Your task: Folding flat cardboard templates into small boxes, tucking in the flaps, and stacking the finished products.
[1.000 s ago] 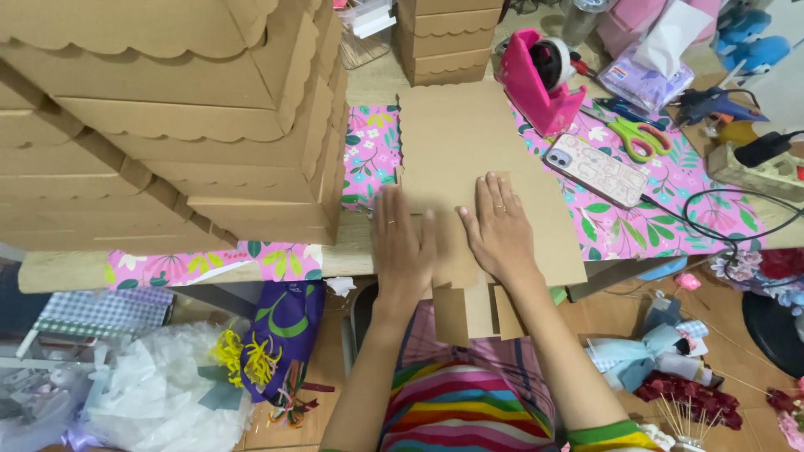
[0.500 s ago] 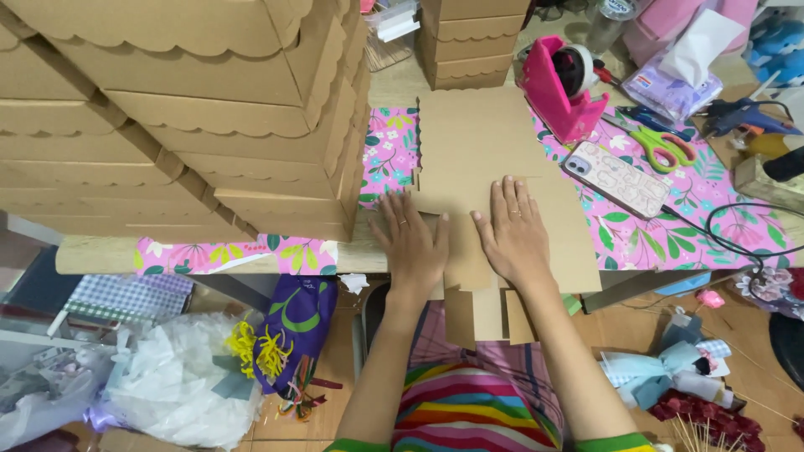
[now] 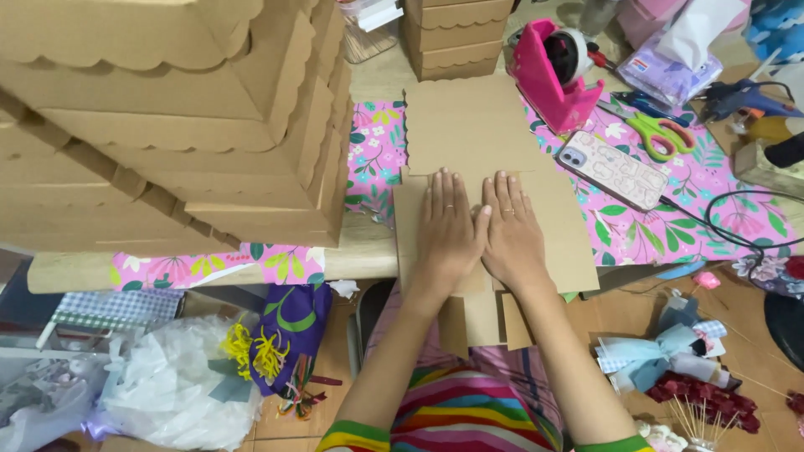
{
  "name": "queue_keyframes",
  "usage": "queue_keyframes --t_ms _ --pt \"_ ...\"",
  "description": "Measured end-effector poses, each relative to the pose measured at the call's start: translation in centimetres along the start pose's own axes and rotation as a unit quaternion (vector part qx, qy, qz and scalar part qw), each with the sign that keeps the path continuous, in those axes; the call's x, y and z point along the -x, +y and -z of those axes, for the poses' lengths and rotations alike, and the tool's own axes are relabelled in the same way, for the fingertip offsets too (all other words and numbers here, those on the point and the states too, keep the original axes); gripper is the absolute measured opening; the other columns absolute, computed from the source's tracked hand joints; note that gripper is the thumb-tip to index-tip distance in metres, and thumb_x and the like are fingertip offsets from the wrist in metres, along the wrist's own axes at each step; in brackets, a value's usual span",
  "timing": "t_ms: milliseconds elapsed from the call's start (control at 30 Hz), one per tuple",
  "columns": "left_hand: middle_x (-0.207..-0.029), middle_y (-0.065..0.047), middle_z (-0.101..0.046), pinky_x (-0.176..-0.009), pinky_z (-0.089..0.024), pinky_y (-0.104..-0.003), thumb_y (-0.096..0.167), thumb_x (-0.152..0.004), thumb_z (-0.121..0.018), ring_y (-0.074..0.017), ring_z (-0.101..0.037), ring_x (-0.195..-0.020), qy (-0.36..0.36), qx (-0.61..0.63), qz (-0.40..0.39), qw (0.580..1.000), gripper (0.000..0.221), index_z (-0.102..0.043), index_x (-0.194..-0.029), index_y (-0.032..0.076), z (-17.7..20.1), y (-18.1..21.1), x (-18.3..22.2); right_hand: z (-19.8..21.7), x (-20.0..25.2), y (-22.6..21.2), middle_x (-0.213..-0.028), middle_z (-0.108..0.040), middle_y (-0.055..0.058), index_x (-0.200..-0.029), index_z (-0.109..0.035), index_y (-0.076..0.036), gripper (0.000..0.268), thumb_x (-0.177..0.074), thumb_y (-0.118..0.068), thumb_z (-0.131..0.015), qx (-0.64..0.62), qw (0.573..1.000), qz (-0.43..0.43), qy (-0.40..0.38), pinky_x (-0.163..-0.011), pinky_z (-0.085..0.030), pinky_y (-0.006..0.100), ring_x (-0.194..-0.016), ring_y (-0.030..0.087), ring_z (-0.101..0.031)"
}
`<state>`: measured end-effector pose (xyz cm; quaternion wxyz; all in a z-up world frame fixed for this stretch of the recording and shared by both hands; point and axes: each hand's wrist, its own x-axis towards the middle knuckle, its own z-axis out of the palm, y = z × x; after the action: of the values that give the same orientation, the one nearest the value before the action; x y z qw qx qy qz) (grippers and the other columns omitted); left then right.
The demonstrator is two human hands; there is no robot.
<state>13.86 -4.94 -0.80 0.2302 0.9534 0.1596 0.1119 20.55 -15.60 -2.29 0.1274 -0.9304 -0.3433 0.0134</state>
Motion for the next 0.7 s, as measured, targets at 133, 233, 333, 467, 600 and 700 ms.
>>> queue_keyframes --t_ms 133,233,333,467,600,700 --pt "-0.148 -0.036 -0.048 -0.121 -0.029 -0.054 0.056 -0.106 -0.035 -0.0431 -0.041 -0.146 0.117 -0.014 -0.066 0.991 0.080 -0.045 -0.146 -0.013 -0.2 -0.1 -0.4 1.0 0.3 0.1 -0.169 -0.021 0.022 -0.162 -0.027 -0.003 0.064 -0.106 -0.035 -0.028 -0.010 1.000 0.006 -0.001 -0.128 -0.010 0.046 -0.157 0.036 -0.016" --pt "-0.144 -0.034 -0.053 -0.119 -0.032 -0.055 0.058 -0.104 -0.042 -0.0427 -0.045 -0.143 0.144 -0.028 -0.096 0.985 0.080 -0.051 -0.142 -0.011 0.4 -0.5 -0.3 1.8 0.2 -0.1 -0.168 -0.022 0.024 -0.160 -0.028 0.000 0.064 -0.108 -0.037 -0.028 -0.060 0.998 0.023 -0.017 -0.127 -0.013 0.047 -0.156 0.038 -0.016" --pt "-0.145 -0.037 -0.050 -0.118 -0.031 -0.059 0.052 -0.105 -0.045 -0.0472 -0.044 -0.142 0.086 0.029 -0.124 0.988 0.074 -0.051 -0.140 -0.013 1.8 -0.5 -0.1 0.7 0.6 -0.4 -0.168 -0.016 0.026 -0.161 -0.022 0.001 0.067 -0.107 -0.036 -0.031 0.020 0.999 0.027 -0.021 -0.127 -0.010 0.048 -0.157 0.039 -0.013" --pt "-0.150 -0.034 -0.045 -0.121 -0.023 -0.056 0.051 -0.105 -0.046 -0.0447 -0.037 -0.147 0.031 -0.004 -0.106 0.994 0.072 -0.048 -0.143 -0.010 2.9 0.3 -0.1 0.9 0.3 0.4 -0.171 -0.009 0.021 -0.164 -0.013 -0.004 0.071 -0.105 -0.042 -0.028 0.057 0.996 0.030 -0.060 -0.127 -0.006 0.044 -0.158 0.035 -0.007" --pt "-0.161 -0.025 -0.036 -0.123 -0.023 -0.054 0.053 -0.102 -0.047 -0.0367 -0.031 -0.151 0.097 -0.019 -0.138 0.986 0.072 -0.042 -0.153 0.002 1.3 -0.5 0.2 7.0 -2.1 3.9 -0.171 -0.005 0.017 -0.161 -0.018 -0.006 0.082 -0.098 -0.038 -0.061 -0.184 0.946 0.114 -0.241 -0.125 -0.009 0.040 -0.158 0.029 -0.001" --pt "-0.162 -0.025 -0.032 -0.122 -0.016 -0.056 0.059 -0.102 -0.041 -0.0414 -0.025 -0.152 0.045 0.001 -0.141 0.989 0.079 -0.032 -0.158 0.004 2.2 -0.2 0.0 8.7 -5.1 5.5 -0.169 -0.021 0.012 -0.159 -0.029 -0.011 0.075 -0.099 -0.053 -0.044 -0.236 0.903 0.183 -0.309 -0.125 -0.008 0.040 -0.158 0.026 -0.011"
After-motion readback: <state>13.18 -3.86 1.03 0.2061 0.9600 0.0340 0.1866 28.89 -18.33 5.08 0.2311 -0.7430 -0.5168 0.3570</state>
